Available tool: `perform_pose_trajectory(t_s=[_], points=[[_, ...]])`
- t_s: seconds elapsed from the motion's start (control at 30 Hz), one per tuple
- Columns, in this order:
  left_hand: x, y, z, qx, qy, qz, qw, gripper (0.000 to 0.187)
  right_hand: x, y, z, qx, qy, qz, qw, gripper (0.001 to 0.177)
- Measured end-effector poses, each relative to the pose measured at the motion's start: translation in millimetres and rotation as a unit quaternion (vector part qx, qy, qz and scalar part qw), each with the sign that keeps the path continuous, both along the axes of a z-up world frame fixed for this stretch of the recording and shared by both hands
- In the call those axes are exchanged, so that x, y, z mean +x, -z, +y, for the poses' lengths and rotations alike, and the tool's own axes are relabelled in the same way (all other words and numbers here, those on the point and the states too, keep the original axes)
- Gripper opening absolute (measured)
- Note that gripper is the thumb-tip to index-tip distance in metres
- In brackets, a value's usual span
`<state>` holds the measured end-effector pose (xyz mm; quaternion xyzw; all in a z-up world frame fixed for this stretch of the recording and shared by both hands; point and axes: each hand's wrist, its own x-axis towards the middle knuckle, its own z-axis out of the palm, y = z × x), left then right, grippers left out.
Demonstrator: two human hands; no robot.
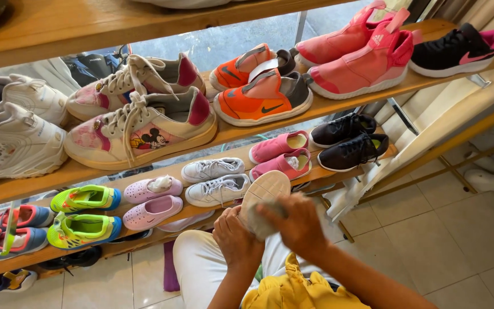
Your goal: Cleaning several pairs of display shoes on a store shelf using a dual-sided cleaning sponge.
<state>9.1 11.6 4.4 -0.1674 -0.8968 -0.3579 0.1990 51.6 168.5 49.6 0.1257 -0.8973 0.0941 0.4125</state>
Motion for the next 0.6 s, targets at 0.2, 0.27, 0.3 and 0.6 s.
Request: perform_pose_trajectory(t_s=[0.2, 0.27, 0.3, 0.6], points=[[-1, 3, -4, 0.011, 0.001, 0.003, 1.0, 0.072, -9, -5, 46, -0.079, 0.129, -0.069, 0.986, 0.056], [-4, 4, 0, 0.011, 0.0, 0.006, 1.0, 0.071, -5, 3, 37, -0.059, 0.1, -0.044, 0.992, 0.055], [-4, 6, 2, 0.01, -0.002, 0.006, 1.0, 0.07, -2, 7, 32, -0.04, 0.069, -0.023, 0.997, 0.055], [-5, 3, -3, 0.094, -0.028, -0.122, 0.988, 0.071, -4, 13, 71, -0.097, 0.166, -0.082, 0.978, 0.072]])
